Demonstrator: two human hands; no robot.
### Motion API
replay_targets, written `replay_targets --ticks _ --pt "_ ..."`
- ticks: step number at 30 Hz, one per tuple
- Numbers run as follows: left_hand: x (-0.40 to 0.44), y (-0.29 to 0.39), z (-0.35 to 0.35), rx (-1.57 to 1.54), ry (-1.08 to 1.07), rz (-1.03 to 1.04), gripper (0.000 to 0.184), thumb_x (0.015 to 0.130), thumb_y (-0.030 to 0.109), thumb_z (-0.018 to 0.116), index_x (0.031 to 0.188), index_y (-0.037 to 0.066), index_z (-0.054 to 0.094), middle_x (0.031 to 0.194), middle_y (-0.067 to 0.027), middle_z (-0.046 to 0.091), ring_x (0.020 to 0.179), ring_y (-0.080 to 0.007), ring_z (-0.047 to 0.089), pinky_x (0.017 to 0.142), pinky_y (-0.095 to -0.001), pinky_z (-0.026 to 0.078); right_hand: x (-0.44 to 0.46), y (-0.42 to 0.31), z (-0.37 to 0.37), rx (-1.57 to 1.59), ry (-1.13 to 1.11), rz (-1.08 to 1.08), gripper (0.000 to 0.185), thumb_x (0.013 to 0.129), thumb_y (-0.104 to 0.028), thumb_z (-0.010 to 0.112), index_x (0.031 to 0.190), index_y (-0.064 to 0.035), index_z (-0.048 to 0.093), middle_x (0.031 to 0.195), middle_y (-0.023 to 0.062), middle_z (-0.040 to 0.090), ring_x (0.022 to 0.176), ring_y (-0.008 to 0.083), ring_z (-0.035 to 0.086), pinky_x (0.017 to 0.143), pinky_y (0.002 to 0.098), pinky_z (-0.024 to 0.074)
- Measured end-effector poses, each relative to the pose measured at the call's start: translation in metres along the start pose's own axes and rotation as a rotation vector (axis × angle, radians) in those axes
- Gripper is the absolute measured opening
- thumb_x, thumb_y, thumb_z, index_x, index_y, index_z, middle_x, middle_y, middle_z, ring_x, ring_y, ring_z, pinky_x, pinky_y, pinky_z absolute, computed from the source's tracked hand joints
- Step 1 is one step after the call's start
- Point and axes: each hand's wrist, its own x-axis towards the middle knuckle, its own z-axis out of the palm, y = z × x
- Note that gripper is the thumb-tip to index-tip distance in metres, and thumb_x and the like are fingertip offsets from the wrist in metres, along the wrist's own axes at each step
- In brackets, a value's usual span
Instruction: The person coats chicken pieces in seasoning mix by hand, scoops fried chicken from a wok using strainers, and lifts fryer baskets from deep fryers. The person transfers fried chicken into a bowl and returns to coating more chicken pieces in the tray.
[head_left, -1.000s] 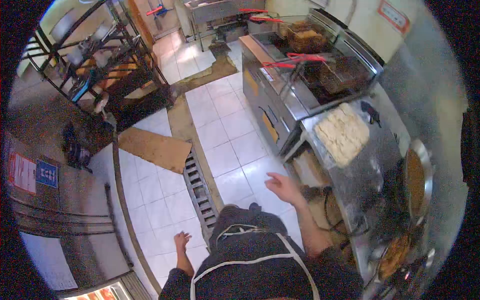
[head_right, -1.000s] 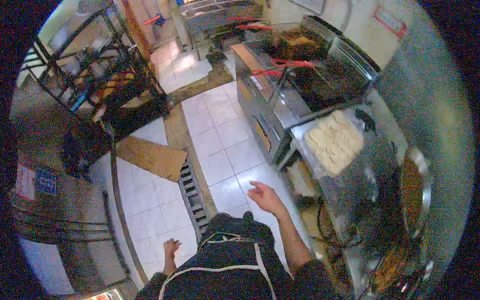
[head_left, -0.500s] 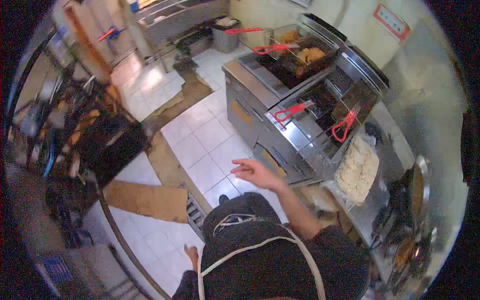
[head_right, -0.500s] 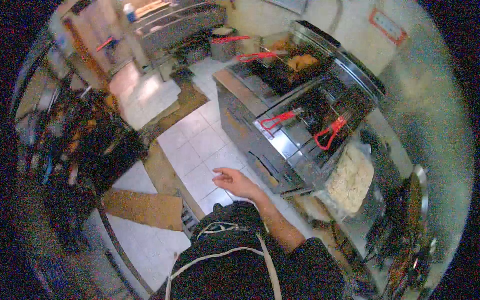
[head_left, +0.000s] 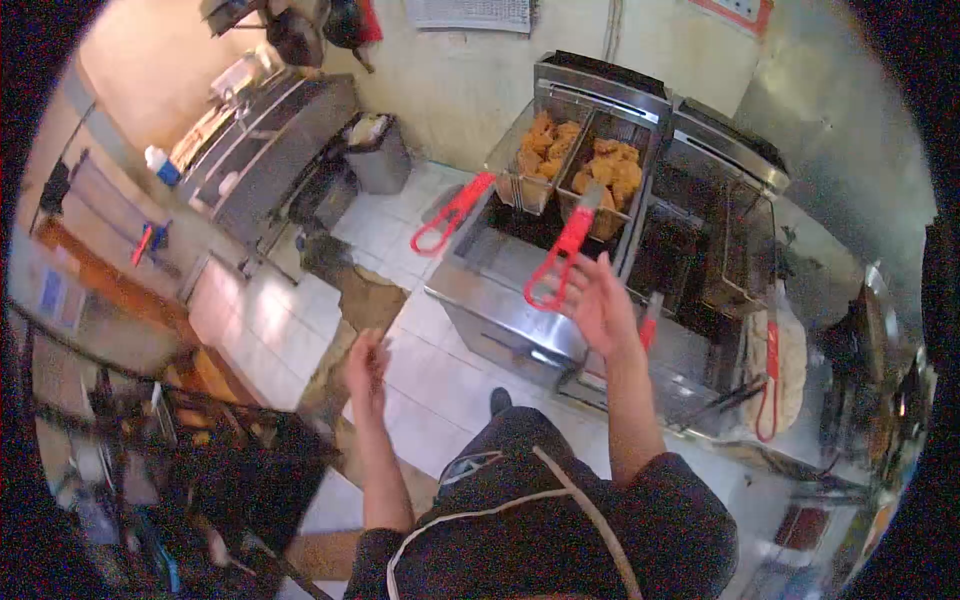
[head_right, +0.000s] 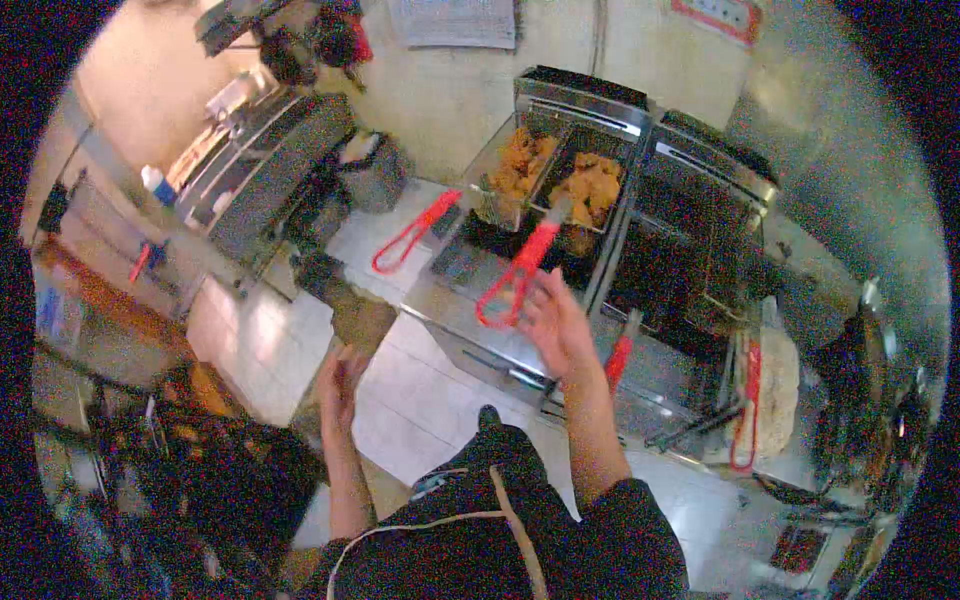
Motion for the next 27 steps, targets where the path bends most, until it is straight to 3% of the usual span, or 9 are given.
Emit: replay_targets --ticks 5,7,8,9,11,14,21,25,27 --pt "0.086 0.065 0.121 -0.279 -0.653 -0.365 0.054 0.089 0.044 0.04 0.125 0.003 0.039 0.128 -0.0142 0.042 0.114 -0.0272 0.045 0.092 -0.0396 0.039 0.109 -0.003 -0.02 0.297 0.181 -0.042 0.035 0.088 -0.03 0.047 0.112 -0.0044 0.044 0.076 0.0063 0.054 0.055 0.0158 0.05 0.051 0.0272 0.0463" --pt "0.105 0.096 0.171 -0.34 -0.84 -0.548 0.052 0.089 0.042 0.041 0.124 0.003 0.04 0.124 -0.0139 0.046 0.108 -0.026 0.049 0.088 -0.0383 0.042 0.126 0.0 -0.034 0.153 0.049 -0.118 0.029 0.088 -0.024 0.048 0.11 -0.0047 0.045 0.061 -0.001 0.04 0.044 0.0078 0.036 0.035 0.0207 0.0332" --pt "0.116 0.1 0.192 -0.383 -1.009 -0.712 0.05 0.089 0.04 0.042 0.123 0.004 0.041 0.119 -0.0136 0.05 0.101 -0.0248 0.054 0.083 -0.037 0.046 0.122 -0.001 -0.013 0.011 0.274 -0.137 0.025 0.088 -0.02 0.047 0.107 -0.0045 0.045 0.057 -0.0045 0.028 0.04 0.0049 0.029 0.031 0.0195 0.0256" --pt "0.133 0.095 0.211 -0.4 -1.035 -0.729 0.05 0.089 0.04 0.042 0.123 0.004 0.041 0.119 -0.0136 0.05 0.101 -0.0248 0.054 0.083 -0.037 0.046 0.128 -0.003 -0.012 -0.01 0.293 -0.158 0.025 0.088 -0.02 0.047 0.107 -0.0045 0.045 0.057 -0.0045 0.028 0.04 0.0049 0.029 0.031 0.0195 0.0256" --pt "0.154 0.08 0.233 -0.288 -0.938 -0.848 0.042 0.091 0.036 0.039 0.118 0.004 0.042 0.084 -0.0065 0.057 0.066 -0.0165 0.053 0.062 -0.0324 0.046 0.124 0.002 -0.013 -0.013 0.271 -0.164 0.024 0.088 -0.02 0.048 0.107 -0.0054 0.045 0.058 -0.0045 0.031 0.04 0.005 0.029 0.031 0.0194 0.0242" --pt "0.164 0.059 0.242 -0.203 -1.039 -0.962 0.033 0.09 0.031 0.045 0.113 0.007 0.045 0.053 0.006 0.033 0.042 -0.0068 0.032 0.041 -0.0259 0.033 0.133 0.001 0.013 -0.043 0.336 -0.15 0.022 0.087 -0.017 0.048 0.106 -0.0056 0.046 0.058 -0.0041 0.032 0.039 0.0047 0.029 0.03 0.0192 0.023" --pt "0.192 0.067 0.247 -0.219 -1.003 -1.218 0.022 0.09 0.03 0.047 0.1 0.011 0.045 0.055 0.0046 0.037 0.044 -0.0099 0.036 0.044 -0.0303 0.037 0.173 -0.004 0.073 -0.086 0.584 -0.189 0.018 0.086 -0.013 0.047 0.102 -0.005 0.049 0.058 -0.0025 0.036 0.038 0.0045 0.03 0.029 0.0182 0.0221" --pt "0.191 0.063 0.241 -0.264 -1.078 -1.237 0.022 0.09 0.028 0.048 0.099 0.009 0.046 0.057 0.002 0.042 0.047 -0.0129 0.043 0.048 -0.032 0.042 0.155 0.007 0.064 -0.032 0.59 -0.182 0.021 0.091 -0.017 0.041 0.106 -0.0043 0.047 0.057 -0.0029 0.033 0.036 0.0045 0.03 0.028 0.0174 0.0289" --pt "0.194 0.062 0.239 -0.224 -1.134 -1.197 0.022 0.09 0.028 0.048 0.099 0.008 0.046 0.06 0.0006 0.045 0.051 -0.0144 0.048 0.051 -0.0327 0.045 0.152 0.006 0.042 0.23 0.368 -0.123 0.024 0.092 -0.018 0.039 0.11 -0.0041 0.046 0.057 -0.0027 0.033 0.036 0.0048 0.028 0.027 0.0181 0.0268"
